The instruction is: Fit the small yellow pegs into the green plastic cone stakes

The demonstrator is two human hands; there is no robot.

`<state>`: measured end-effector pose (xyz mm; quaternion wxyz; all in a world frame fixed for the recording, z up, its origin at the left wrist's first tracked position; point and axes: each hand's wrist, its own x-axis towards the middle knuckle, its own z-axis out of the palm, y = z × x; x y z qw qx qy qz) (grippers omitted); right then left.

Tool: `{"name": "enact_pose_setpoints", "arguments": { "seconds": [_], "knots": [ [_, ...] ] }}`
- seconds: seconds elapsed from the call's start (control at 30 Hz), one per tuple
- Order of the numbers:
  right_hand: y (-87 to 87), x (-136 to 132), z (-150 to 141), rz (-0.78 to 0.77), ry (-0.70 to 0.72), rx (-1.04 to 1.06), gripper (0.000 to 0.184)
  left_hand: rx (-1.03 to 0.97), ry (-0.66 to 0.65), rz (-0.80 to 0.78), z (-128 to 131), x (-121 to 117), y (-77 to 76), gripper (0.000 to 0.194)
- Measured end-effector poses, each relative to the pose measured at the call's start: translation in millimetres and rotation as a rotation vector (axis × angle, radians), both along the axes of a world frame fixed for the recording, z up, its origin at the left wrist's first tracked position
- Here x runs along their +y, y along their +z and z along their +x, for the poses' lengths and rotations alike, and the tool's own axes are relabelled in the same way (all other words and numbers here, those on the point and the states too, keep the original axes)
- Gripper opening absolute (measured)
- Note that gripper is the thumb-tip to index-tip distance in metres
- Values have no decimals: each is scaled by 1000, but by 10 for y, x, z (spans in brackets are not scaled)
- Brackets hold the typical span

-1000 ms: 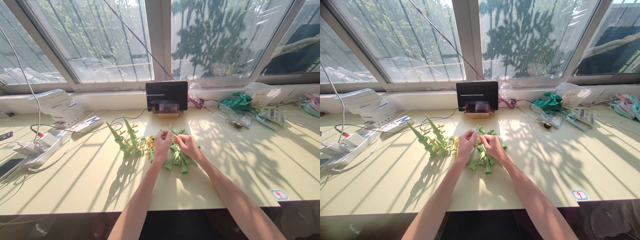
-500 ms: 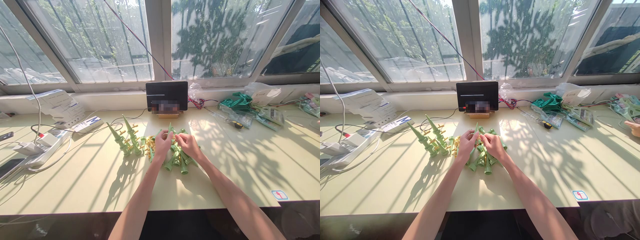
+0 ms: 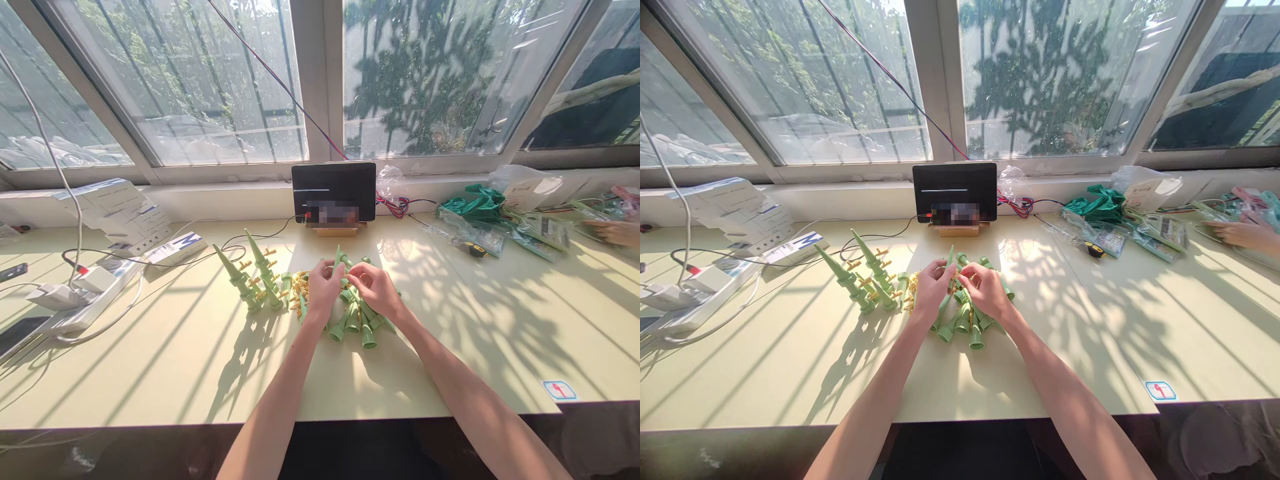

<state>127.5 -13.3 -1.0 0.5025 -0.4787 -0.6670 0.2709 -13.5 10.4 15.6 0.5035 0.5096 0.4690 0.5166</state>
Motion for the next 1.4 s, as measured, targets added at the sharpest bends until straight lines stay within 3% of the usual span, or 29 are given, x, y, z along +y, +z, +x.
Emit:
{"name": "enact_pose_setpoints", "arguments": {
  "seconds": [0.33,1.03,1.4],
  "knots": [
    [-31,-2,6,-27,-3,8,24,21,10,-8,1,3,6,30],
    [-26,6,-13,-12,-52,-57,47,16,-59,39,15,-40,39,29],
    [-14,-12,-15,-12,16,-7,22,19,43,18,3,15,-4,28]
  ]
}}
